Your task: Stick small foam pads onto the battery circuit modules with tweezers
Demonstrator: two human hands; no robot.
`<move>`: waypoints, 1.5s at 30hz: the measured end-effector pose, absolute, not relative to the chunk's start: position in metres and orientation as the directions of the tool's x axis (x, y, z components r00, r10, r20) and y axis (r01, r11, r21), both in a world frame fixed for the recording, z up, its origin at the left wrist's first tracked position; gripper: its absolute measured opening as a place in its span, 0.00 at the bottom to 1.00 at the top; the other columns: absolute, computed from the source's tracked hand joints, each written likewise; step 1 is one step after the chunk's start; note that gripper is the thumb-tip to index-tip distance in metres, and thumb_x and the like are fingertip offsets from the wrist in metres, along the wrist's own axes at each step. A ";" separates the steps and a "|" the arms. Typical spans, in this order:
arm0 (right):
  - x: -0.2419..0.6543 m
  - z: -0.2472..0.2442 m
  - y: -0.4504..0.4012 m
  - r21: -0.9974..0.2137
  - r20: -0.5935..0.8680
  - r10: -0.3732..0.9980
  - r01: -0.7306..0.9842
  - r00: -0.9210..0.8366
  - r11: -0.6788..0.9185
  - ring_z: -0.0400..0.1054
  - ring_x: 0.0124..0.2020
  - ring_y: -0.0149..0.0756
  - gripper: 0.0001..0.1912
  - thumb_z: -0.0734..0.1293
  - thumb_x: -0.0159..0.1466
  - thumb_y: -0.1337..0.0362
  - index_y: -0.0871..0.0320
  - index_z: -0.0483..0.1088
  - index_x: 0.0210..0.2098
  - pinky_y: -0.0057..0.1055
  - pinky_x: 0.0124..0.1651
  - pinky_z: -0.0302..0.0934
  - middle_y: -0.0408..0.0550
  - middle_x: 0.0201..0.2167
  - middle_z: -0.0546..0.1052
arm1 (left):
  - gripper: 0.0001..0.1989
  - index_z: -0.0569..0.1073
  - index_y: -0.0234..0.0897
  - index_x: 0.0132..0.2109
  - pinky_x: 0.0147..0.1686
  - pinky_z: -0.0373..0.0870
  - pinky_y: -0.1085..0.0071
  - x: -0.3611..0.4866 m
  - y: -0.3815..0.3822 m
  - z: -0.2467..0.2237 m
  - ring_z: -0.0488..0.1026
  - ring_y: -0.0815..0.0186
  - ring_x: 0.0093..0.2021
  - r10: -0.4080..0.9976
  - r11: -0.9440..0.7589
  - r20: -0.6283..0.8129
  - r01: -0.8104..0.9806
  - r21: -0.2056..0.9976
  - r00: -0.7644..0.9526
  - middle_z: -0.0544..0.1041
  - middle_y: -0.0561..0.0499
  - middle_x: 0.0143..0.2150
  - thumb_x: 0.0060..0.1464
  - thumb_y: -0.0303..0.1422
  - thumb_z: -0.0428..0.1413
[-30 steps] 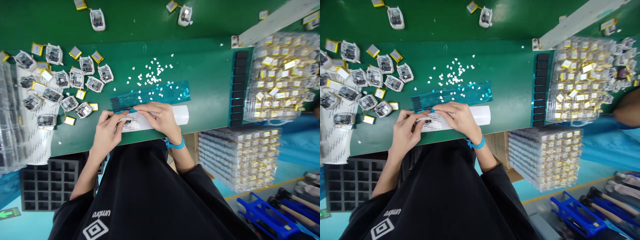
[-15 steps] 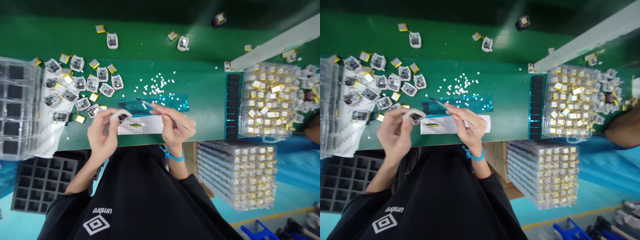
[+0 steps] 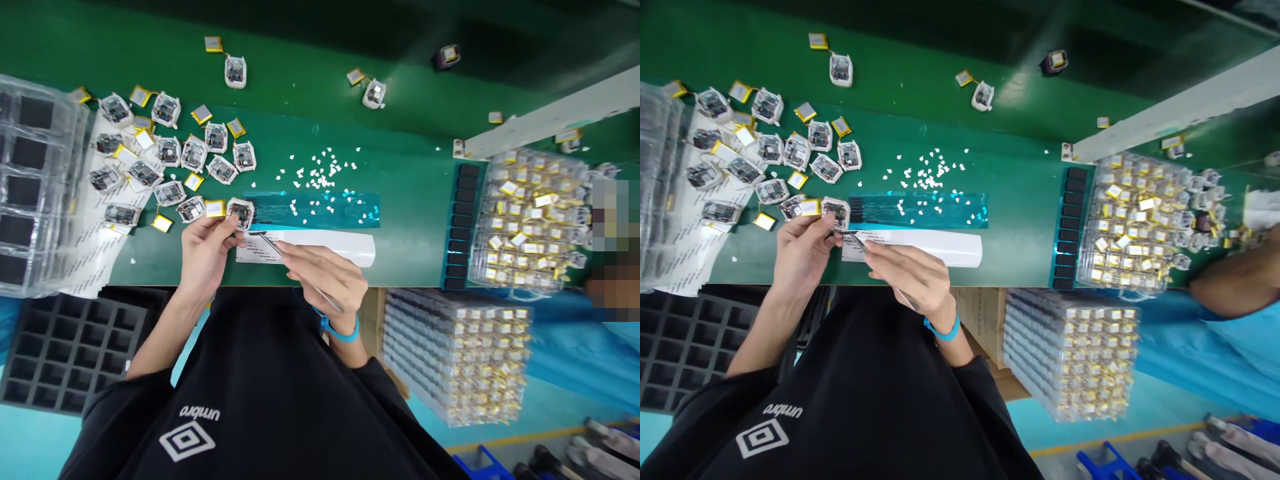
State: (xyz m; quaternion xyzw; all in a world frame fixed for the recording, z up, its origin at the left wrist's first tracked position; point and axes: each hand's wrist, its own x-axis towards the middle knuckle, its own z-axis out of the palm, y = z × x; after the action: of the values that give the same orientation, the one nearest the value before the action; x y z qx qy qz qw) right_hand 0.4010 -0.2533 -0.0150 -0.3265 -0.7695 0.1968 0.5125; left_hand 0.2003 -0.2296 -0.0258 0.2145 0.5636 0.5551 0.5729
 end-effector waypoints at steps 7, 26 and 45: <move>0.401 0.000 -0.261 -0.504 0.635 0.668 0.447 -0.389 0.739 0.86 0.50 0.39 0.12 0.75 0.70 0.74 0.60 0.81 0.52 0.37 0.53 0.85 0.52 0.51 0.89 | 0.12 0.74 0.38 0.28 0.18 0.70 0.78 0.204 -0.230 -0.012 0.73 0.73 0.20 0.880 0.255 -0.399 -0.451 0.855 -0.259 0.79 0.57 0.26 0.42 0.29 0.71; 0.402 0.009 -0.261 -0.362 0.586 0.621 0.517 -0.521 0.776 0.85 0.51 0.36 0.10 0.75 0.71 0.70 0.58 0.82 0.52 0.32 0.53 0.83 0.50 0.52 0.88 | 0.13 0.75 0.37 0.27 0.19 0.73 0.76 0.207 -0.239 -0.009 0.73 0.71 0.19 0.920 0.206 -0.307 -0.365 0.908 -0.244 0.77 0.57 0.24 0.45 0.29 0.74; 0.400 -0.010 -0.259 -0.609 0.694 0.697 0.371 -0.180 0.701 0.87 0.50 0.44 0.25 0.68 0.74 0.75 0.54 0.75 0.67 0.39 0.43 0.87 0.52 0.49 0.89 | 0.19 0.82 0.38 0.54 0.36 0.84 0.67 0.155 -0.157 -0.028 0.81 0.70 0.28 0.966 -0.104 0.149 0.207 0.973 -0.211 0.84 0.52 0.48 0.58 0.35 0.74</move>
State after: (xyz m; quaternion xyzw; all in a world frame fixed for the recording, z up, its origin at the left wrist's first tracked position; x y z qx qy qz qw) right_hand 0.3998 -0.2586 -0.0099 -0.3547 -0.7528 0.1532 0.5329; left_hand 0.1553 -0.1569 -0.0280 0.5175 0.5668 0.5333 0.3557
